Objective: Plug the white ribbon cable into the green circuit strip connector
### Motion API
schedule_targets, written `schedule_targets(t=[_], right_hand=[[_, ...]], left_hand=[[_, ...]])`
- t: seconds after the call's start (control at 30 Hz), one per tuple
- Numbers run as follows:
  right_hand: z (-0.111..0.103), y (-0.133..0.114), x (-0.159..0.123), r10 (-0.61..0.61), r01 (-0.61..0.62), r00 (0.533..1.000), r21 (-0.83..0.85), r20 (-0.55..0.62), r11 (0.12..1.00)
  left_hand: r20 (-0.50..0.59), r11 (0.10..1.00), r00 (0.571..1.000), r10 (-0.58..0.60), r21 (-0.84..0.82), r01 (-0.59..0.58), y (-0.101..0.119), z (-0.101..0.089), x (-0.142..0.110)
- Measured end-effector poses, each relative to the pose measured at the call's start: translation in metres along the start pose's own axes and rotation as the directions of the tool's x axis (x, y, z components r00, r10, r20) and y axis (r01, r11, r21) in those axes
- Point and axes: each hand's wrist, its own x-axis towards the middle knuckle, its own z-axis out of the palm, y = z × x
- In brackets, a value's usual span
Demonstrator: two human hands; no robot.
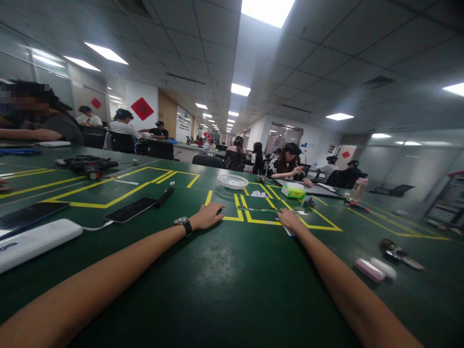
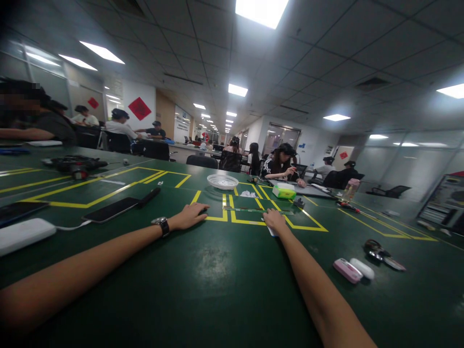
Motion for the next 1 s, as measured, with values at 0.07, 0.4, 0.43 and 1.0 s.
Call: schedule_targets(t=[0.07,0.4,0.43,1.0], right_hand=[[-0.001,-0.001,-0.002,0.007,-0.007,1.0,0.0,-0.014,1.0],[-0.026,-0.016,-0.018,-0.043,0.021,0.975,-0.103,-0.217,0.994],[-0.028,-0.02,-0.018,-0.047,0.025,0.977,-0.108,-0.208,0.994],[-0.044,-0.171,-0.083,-0.847,0.859,0.499,0.239,-0.185,0.454]], left_hand=[[0.0,1.0,1.0,-0.002,-0.001,0.002,-0.001,0.001,0.0],[-0.001,1.0,1.0,0.006,-0.009,-0.006,-0.003,0.002,0.0],[-0.007,1.0,1.0,0.006,-0.025,-0.006,-0.003,0.003,0.0],[-0.278,0.873,0.876,-0.395,-0.412,0.263,-0.04,-0.001,0.013]])
